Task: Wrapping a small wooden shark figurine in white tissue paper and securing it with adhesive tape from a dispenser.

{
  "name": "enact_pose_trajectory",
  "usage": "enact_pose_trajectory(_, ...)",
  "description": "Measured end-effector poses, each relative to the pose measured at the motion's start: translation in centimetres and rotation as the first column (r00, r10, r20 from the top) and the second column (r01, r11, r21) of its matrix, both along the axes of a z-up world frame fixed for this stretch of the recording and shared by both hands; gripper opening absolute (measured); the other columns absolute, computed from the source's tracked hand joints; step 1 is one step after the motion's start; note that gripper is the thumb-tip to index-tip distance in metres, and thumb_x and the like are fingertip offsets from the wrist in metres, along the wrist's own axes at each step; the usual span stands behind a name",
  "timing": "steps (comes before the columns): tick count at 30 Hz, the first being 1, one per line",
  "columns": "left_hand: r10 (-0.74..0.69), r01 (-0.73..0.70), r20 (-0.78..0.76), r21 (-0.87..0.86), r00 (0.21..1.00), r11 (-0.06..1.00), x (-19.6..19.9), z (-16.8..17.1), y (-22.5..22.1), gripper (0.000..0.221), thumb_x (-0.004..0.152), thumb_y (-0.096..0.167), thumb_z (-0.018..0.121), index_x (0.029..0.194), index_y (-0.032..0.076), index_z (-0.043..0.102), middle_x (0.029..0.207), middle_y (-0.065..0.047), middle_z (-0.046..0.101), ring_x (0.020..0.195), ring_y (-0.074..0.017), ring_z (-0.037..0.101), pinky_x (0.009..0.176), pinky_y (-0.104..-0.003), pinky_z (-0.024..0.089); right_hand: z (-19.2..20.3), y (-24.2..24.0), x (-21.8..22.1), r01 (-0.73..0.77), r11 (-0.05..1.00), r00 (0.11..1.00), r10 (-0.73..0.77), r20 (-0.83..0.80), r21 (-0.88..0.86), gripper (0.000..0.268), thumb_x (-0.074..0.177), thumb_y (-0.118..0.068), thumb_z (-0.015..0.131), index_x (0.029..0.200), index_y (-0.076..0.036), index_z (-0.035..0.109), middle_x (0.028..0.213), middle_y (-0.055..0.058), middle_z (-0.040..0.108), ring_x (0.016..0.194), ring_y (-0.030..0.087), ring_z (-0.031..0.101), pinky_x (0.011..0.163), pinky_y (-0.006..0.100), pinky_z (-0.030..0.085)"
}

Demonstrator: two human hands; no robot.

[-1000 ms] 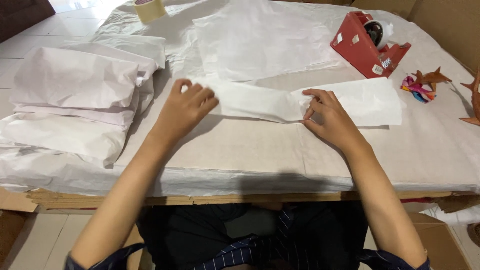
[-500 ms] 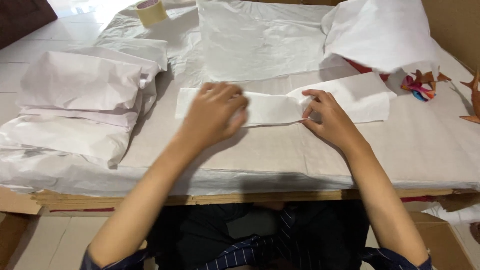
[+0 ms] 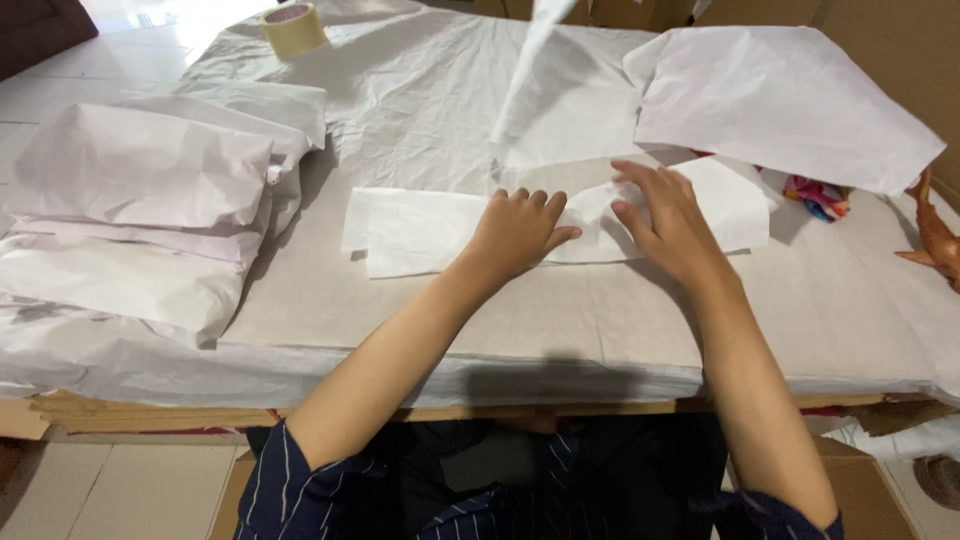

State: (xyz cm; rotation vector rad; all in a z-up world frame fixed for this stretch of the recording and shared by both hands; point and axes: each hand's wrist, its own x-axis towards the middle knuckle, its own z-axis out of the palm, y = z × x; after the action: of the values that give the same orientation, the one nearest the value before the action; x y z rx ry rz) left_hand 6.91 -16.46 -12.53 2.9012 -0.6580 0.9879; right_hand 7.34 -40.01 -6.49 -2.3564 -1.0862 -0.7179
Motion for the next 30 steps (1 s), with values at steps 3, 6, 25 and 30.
enact_pose_trajectory(3,-0.004,0.004,0.031,0.006,0.999,1.0,0.1,0.0,0.2,0.062,0.104,0.061,0.029,0.125,0.012,0.061,0.089,-0.01,0.072,0.082,-0.0281,0.074,0.076,-0.045,0.055,0.2,0.9,1.3,0.128,0.971,0.988,-0.143,-0.063,-0.203,0.056,0.112,-0.056,0.036,0.142,-0.013,0.055,0.136,0.015,0.065,0.137,0.032,0.053,0.126,0.053,0.015)
enact_pose_trajectory(6,0.013,-0.014,0.029,0.022,1.0,1.0,-0.3,-0.1,0.1,0.063,0.104,0.063,0.03,0.127,0.013,0.059,0.089,-0.009,0.072,0.081,-0.0273,0.074,0.076,-0.043,0.055,-1.2,0.2,2.9,0.247,0.914,0.952,-0.292,-0.096,-0.322,0.059,0.113,-0.057,0.028,0.122,-0.017,0.071,0.117,0.011,0.075,0.124,0.026,0.065,0.126,0.051,0.016)
enact_pose_trajectory(25,-0.278,0.271,0.014,0.189,0.96,0.944,-0.1,2.2,5.3,0.077,0.097,0.068,0.038,0.156,0.018,0.038,0.139,-0.01,0.057,0.129,-0.0286,0.053,0.11,-0.063,0.037,2.3,-9.7,-14.3,0.306,0.823,0.64,-0.55,-0.537,-0.479,0.053,0.087,-0.056,0.059,0.126,-0.022,0.069,0.118,-0.004,0.078,0.097,0.014,0.076,0.086,0.03,0.061)
enact_pose_trajectory(30,-0.279,0.285,-0.064,0.168,0.958,0.944,-1.1,2.3,5.1,0.081,0.098,0.053,0.062,0.164,0.034,0.018,0.163,-0.007,0.036,0.146,-0.0253,0.041,0.116,-0.061,0.034,1.3,-10.7,-19.5,-0.252,0.947,0.683,0.029,-0.73,-0.198,0.076,0.083,-0.08,0.055,0.126,-0.021,0.076,0.129,-0.008,0.083,0.116,0.01,0.08,0.093,0.031,0.06)
